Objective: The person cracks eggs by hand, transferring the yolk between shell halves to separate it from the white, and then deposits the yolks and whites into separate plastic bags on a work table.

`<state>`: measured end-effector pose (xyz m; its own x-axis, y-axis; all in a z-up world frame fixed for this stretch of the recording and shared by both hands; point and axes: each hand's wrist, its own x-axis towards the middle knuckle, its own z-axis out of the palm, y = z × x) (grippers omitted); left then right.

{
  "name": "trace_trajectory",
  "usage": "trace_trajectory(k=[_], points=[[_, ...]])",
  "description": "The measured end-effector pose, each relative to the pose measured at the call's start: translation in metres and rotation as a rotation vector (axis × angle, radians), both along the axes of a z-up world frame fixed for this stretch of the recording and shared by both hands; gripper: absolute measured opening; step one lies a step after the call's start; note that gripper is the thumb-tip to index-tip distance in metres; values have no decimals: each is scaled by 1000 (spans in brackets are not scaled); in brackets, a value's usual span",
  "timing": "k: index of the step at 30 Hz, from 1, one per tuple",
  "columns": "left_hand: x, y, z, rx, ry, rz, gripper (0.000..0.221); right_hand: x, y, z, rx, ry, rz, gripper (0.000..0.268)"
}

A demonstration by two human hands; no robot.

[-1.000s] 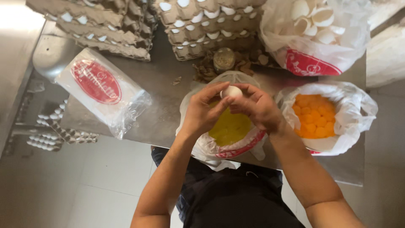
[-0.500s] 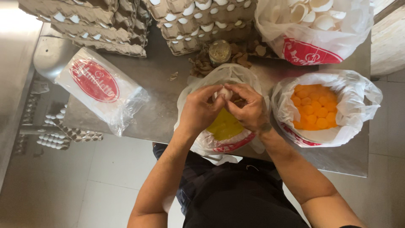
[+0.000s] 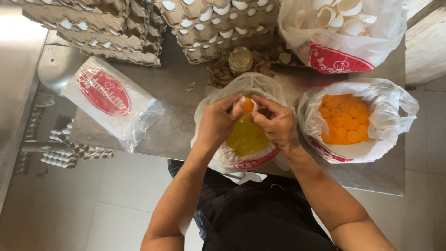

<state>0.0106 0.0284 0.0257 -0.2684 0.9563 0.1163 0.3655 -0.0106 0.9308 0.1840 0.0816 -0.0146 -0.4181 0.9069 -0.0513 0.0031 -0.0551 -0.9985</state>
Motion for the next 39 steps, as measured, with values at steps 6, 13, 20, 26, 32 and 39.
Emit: trace_trajectory(k=[6, 13, 20, 26, 32, 39], points=[[-19, 9, -18, -78, -397, 38, 32, 5, 4, -18, -149, 374, 88, 45], [-25, 3, -43, 85, -699, 49, 34, 11, 6, -29, -213, 554, 103, 44], [-12, -9, -44, 23, -560, -97, 57, 10, 2, -5, 22, 343, 103, 45], [-13, -12, -54, 32, -727, -145, 52, 4, -12, 22, 875, -209, -34, 42], [-10, -11, -39, -36, -643, -82, 48, -7, -14, -8, 422, 23, -46, 45], [-12, -29, -12, 176, -2, 147, 41, -9, -10, -22, 44, 346, 7, 47]])
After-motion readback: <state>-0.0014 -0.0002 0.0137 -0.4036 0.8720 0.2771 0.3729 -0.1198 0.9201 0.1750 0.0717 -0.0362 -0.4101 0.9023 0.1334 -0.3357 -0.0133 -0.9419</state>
